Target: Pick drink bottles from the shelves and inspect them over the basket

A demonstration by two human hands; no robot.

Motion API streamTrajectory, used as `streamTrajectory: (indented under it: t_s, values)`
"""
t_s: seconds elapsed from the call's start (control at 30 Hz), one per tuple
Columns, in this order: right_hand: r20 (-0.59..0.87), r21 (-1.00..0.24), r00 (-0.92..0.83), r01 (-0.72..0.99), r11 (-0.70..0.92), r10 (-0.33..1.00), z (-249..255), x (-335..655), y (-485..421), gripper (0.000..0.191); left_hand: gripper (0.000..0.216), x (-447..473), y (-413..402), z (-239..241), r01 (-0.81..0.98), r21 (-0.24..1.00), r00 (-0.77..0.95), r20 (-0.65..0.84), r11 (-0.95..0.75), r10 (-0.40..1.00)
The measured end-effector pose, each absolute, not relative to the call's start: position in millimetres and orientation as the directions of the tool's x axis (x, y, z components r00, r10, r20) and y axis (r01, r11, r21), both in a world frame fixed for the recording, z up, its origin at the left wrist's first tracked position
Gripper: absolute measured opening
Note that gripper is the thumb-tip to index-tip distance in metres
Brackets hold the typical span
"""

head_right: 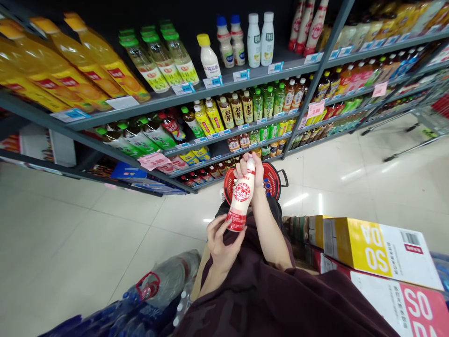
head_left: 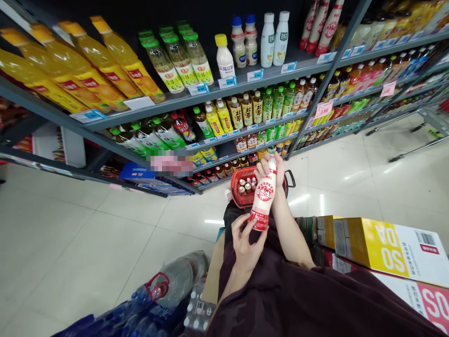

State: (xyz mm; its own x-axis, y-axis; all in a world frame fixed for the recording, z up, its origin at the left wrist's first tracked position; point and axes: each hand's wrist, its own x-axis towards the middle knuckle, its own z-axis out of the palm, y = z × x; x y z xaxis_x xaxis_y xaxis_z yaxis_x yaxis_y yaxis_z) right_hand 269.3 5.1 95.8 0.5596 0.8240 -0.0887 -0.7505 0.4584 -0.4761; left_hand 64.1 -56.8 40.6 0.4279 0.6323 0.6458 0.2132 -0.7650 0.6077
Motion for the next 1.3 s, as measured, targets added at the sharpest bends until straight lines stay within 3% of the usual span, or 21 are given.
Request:
streamTrajectory:
  t_s: [0.23, 0.4, 0.67, 0.97, 1.3]
  values:
    - [-0.107, -0.576, 0.534, -0.721, 0.385, 0.839, 97.7, 264.7, 8.7, 0.035, 0.053, 63.3, -53.8, 39.4, 0.253, 0.645, 0.448, 0.582, -0.721, 0.678]
    - [-0.065, -0.536, 0.489, -0.753, 0.382, 0.870, 93.4, 264.0, 10.8, 0.029, 0.063, 62.2, -51.5, 40.1, 0.269, 0.692, 0.458, 0.520, -0.670, 0.721]
    - [-0.157, -0.531, 0.386, -0.809, 0.251, 0.909, 90.3, 258.5, 13.8, 0.022, 0.068, 57.9, -47.1, 35.2, 0.328, 0.790, 0.461, 0.345, -0.518, 0.818]
    - [-0.177, -0.466, 0.355, -0.852, 0.240, 0.918, 90.3, 254.9, 16.5, 0.017, 0.059, 58.5, -47.9, 26.9, 0.337, 0.776, 0.412, 0.387, -0.533, 0.824]
    - [-0.131, -0.434, 0.321, -0.869, 0.237, 0.938, 86.2, 256.6, 16.5, 0.016, 0.063, 58.8, -47.6, 29.0, 0.342, 0.800, 0.428, 0.335, -0.494, 0.839]
